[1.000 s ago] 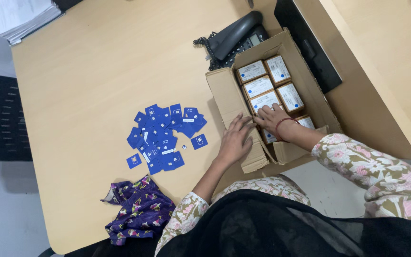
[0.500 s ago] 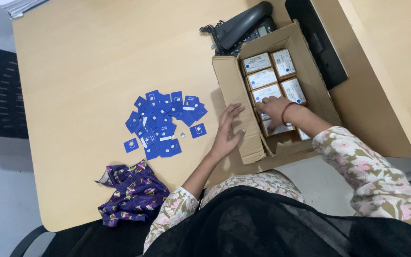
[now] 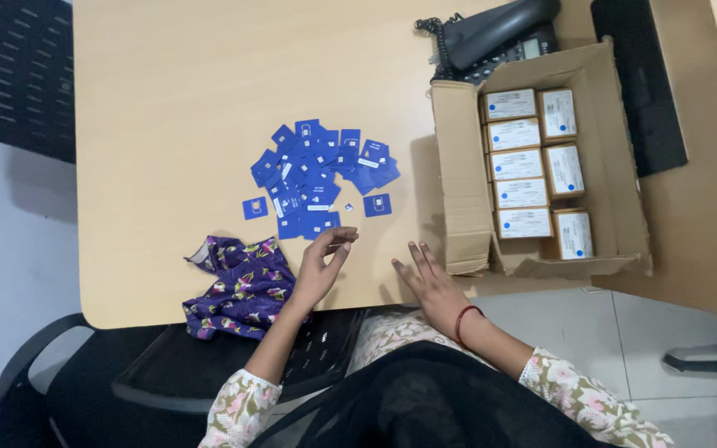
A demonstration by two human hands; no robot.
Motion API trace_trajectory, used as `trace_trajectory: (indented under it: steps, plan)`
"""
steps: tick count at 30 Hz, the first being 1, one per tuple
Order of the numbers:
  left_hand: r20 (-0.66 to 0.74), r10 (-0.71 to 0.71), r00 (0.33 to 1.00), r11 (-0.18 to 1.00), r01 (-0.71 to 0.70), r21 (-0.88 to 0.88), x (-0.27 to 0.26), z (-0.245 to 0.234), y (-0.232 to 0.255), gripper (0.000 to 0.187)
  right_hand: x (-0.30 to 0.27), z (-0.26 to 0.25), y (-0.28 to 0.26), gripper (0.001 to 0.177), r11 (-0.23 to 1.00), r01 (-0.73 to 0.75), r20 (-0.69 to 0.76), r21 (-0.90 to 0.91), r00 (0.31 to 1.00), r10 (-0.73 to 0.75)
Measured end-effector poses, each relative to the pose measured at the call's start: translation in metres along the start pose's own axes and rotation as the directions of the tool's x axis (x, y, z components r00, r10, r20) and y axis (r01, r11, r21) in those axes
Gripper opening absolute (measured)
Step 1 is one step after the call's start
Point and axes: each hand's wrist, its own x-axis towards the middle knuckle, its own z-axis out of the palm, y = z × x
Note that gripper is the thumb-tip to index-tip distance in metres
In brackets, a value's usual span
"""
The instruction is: The person picks up SIM cards from a pile on a desk, places them into small cardboard boxes one at a time, and then places the filled boxes into a larger cardboard container.
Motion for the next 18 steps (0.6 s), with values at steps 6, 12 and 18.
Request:
trace_trajectory:
  steps: [6, 12, 18]
  plan:
    - [0.026, 0.057, 0.998, 0.989, -0.060, 0.138, -0.038, -0.048, 0.025, 0.024, 0.024, 0.067, 0.023, 0.083, 0.897, -0.100, 0.011, -0.432, 0.993, 0.116]
    - [0.138, -0.043, 0.989, 0.971, 0.010, 0.237, -0.057, -0.102, 0.018, 0.030, 0.024, 0.087, 0.091, 0.083, 0.819, -0.401, -0.311, -0.410, 0.906, 0.288]
    - [0.059, -0.087, 0.994, 0.984, 0.095, -0.152, -0.030, -0.083, -0.048, 0.037, 0.042, 0.037, 0.001, 0.097, 0.812, -0.445, -0.146, -0.377, 0.895, 0.422]
